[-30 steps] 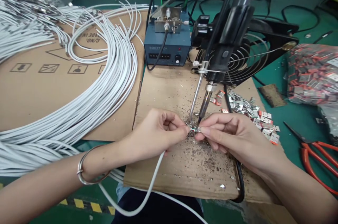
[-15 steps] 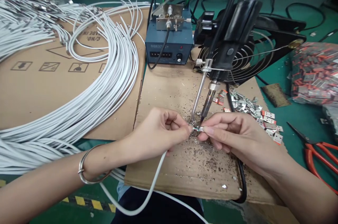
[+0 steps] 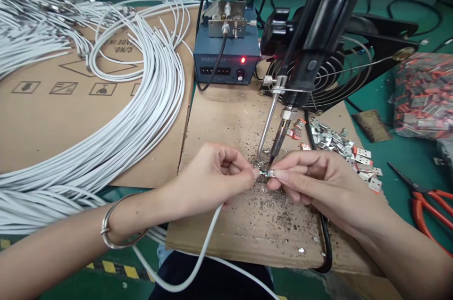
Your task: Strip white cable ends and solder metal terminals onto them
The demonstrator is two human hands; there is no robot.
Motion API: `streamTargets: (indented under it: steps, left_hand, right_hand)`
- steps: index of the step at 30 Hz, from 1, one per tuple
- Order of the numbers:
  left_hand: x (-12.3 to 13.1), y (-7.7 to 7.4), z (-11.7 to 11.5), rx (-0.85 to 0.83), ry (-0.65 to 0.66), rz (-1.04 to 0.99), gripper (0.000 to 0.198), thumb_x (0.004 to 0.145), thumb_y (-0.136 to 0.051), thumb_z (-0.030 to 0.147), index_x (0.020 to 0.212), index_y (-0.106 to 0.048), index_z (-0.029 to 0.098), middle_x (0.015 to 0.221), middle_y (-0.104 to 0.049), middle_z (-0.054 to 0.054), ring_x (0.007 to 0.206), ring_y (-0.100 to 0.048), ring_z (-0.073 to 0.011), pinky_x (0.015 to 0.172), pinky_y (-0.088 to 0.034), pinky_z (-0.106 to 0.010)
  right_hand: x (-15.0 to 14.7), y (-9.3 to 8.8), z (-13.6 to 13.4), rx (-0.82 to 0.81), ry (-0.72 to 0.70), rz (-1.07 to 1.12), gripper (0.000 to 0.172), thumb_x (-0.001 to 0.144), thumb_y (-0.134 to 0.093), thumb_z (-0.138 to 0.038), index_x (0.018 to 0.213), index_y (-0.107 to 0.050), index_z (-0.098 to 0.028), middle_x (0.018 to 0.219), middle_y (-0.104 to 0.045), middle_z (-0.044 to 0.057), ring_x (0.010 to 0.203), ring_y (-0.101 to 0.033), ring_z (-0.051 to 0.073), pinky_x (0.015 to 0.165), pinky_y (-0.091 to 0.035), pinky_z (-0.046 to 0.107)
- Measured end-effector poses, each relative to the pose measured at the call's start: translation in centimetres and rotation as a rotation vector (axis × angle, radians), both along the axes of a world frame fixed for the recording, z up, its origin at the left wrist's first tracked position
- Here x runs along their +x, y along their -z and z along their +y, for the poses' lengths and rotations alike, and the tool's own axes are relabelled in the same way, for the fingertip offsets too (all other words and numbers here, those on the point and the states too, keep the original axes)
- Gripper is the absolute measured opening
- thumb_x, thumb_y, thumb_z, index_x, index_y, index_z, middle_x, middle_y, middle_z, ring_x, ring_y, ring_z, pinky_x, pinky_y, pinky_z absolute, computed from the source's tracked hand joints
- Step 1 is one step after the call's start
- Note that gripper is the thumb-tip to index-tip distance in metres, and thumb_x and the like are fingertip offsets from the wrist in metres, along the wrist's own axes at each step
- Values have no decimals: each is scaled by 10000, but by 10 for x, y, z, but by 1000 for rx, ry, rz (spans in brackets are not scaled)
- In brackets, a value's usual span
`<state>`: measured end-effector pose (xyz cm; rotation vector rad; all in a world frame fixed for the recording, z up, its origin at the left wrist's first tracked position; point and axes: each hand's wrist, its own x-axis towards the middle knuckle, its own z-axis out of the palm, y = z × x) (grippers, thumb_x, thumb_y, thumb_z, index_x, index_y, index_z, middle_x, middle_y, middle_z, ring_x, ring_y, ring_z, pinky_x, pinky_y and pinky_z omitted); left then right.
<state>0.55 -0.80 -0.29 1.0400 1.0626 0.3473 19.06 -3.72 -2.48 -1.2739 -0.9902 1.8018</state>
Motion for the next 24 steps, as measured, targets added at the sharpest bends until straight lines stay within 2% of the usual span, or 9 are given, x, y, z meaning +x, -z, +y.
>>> streamTargets:
  steps: [14,24]
  left_hand:
    - [-1,2,1,-2,-14,9,173,746,-601,123,583,-546,137,369,-461,91,286,-414,-25,281,-363,-90]
    - [-2,2,-2,24,-13,-15,141,733,-604,116,596,-567,130,390,-459,87,305,-403,-21,291,-373,-93]
  right_hand:
    - [-3,-1,2,-37,22,-40,103,649,-785,-265,685,-728,-186,620,-727,53,384,-481,43,347,-362,125]
    - [-1,0,-2,2,-16,-23,72,725,-747,-272,712,-731,-203,651,-735,33,441,-508,29,428,-415,92]
